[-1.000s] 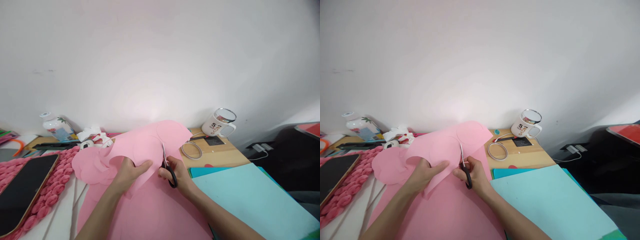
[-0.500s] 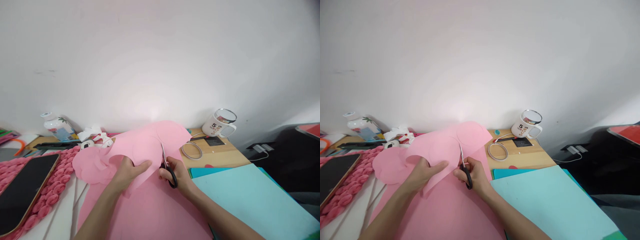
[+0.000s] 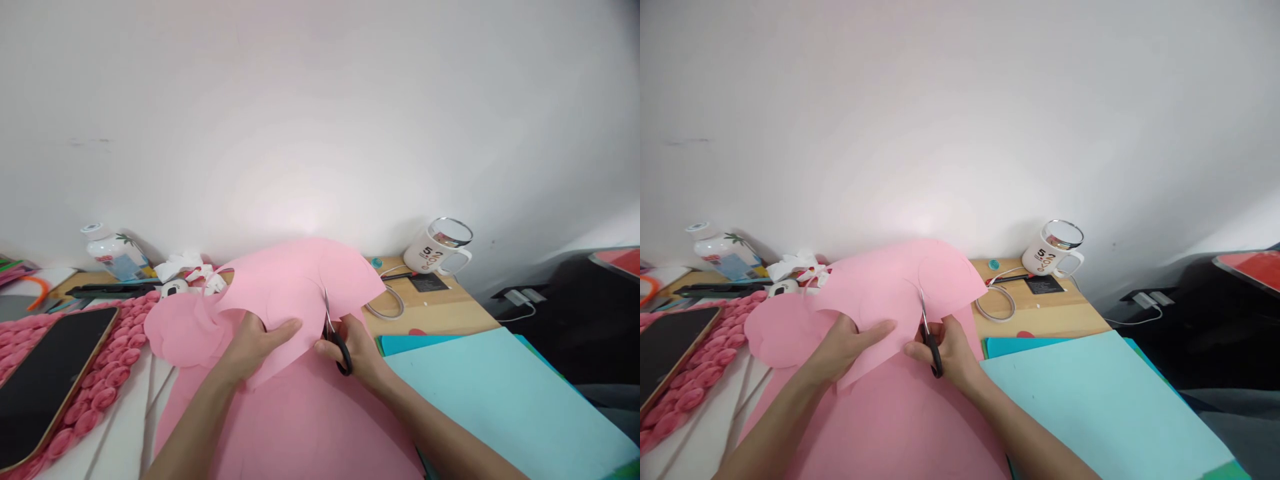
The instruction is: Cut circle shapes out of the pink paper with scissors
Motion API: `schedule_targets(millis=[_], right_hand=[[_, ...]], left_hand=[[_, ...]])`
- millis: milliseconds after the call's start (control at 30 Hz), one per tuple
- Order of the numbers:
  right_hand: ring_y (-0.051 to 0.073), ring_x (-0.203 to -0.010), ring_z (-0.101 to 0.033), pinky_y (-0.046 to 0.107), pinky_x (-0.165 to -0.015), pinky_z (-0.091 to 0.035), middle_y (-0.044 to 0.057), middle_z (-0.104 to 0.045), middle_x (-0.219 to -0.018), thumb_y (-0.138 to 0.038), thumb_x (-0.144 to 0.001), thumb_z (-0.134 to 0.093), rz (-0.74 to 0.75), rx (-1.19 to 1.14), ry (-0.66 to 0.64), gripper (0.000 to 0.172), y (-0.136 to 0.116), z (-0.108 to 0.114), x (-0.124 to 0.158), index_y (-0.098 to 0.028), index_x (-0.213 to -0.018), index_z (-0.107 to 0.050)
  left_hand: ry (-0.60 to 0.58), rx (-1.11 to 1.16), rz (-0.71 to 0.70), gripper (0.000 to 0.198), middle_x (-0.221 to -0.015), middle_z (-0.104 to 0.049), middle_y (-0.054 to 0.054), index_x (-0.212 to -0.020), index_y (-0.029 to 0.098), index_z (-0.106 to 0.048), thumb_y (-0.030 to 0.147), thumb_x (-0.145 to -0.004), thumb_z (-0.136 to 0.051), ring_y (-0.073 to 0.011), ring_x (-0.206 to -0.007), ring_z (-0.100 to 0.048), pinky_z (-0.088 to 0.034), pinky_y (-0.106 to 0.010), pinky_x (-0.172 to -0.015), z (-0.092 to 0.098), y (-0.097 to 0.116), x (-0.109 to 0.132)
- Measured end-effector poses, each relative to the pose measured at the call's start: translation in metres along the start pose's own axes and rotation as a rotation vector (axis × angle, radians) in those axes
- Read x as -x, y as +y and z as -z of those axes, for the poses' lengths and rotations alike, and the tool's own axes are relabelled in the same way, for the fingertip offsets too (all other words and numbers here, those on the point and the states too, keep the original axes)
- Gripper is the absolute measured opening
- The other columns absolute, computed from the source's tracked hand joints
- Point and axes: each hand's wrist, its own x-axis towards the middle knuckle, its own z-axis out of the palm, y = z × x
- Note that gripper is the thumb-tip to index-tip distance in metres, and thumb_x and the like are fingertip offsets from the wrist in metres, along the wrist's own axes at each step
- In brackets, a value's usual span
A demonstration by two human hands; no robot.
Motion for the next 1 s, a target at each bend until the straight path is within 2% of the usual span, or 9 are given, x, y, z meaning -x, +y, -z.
schedule_targets(millis=[233, 333, 500, 700, 833, 1000], right_hand=[[0.009, -0.050, -0.030, 0.022, -0.043, -0.023, -0.004, -0.039, -0.054, -0.046, -0.060, -0.070, -0.022, 0.071, -0.031, 0.040, -0.0017, -0.0001, -0.0005, -0.018, -0.060, -0.042], [0.009, -0.049, -0.026, 0.023, -0.044, -0.020, -0.005, -0.033, -0.052, -0.045, -0.061, -0.070, -0.013, 0.072, -0.040, 0.040, -0.0038, -0.0007, 0.0003, -0.018, -0.056, -0.040], [0.008, -0.048, -0.022, 0.023, -0.043, -0.017, -0.006, -0.027, -0.050, -0.047, -0.061, -0.067, -0.015, 0.102, -0.037, 0.044, -0.0080, -0.0021, 0.0003, -0.019, -0.051, -0.035], [0.008, -0.048, -0.022, 0.023, -0.044, -0.018, -0.006, -0.028, -0.051, -0.043, -0.062, -0.066, -0.002, 0.103, -0.034, 0.039, -0.0054, -0.0023, 0.0001, -0.019, -0.052, -0.036], [0.008, -0.048, -0.021, 0.023, -0.044, -0.017, -0.006, -0.027, -0.051, -0.039, -0.062, -0.065, -0.009, 0.094, -0.030, 0.037, -0.0044, -0.0019, 0.0002, -0.019, -0.051, -0.036], [0.008, -0.049, -0.021, 0.022, -0.044, -0.017, -0.006, -0.028, -0.051, -0.034, -0.063, -0.064, -0.003, 0.053, -0.045, 0.032, -0.0043, -0.0018, 0.0003, -0.019, -0.052, -0.038]], left_hand=[[-0.099, 0.030, 0.002, 0.023, -0.039, -0.032, 0.010, -0.059, 0.019, -0.052, 0.033, -0.060, -0.071, -0.0107, -0.041, -0.036, -0.026, -0.024, -0.039, 0.0068, 0.0012, -0.0029], [-0.070, 0.041, -0.031, 0.022, -0.038, -0.034, 0.009, -0.061, 0.019, -0.054, 0.032, -0.059, -0.071, -0.0119, -0.042, -0.040, -0.028, -0.024, -0.039, 0.0072, -0.0023, -0.0045], [-0.077, 0.022, -0.029, 0.028, -0.039, -0.030, 0.010, -0.055, 0.021, -0.046, 0.033, -0.059, -0.071, -0.0107, -0.041, -0.037, -0.027, -0.024, -0.039, 0.0073, -0.0023, -0.0039], [-0.086, -0.008, 0.019, 0.031, -0.041, -0.029, 0.011, -0.055, 0.021, -0.044, 0.036, -0.059, -0.070, -0.0085, -0.040, -0.030, -0.025, -0.023, -0.039, 0.0089, 0.0057, -0.0011], [-0.067, -0.059, 0.060, 0.041, -0.041, -0.023, 0.011, -0.050, 0.023, -0.032, 0.038, -0.058, -0.070, -0.0073, -0.039, -0.023, -0.020, -0.023, -0.038, 0.0097, 0.0009, -0.0030], [-0.056, -0.059, 0.019, 0.048, -0.044, -0.021, 0.010, -0.050, 0.025, -0.023, 0.042, -0.061, -0.067, -0.0063, -0.040, -0.020, -0.014, -0.023, -0.037, 0.0075, -0.0024, -0.0019]])
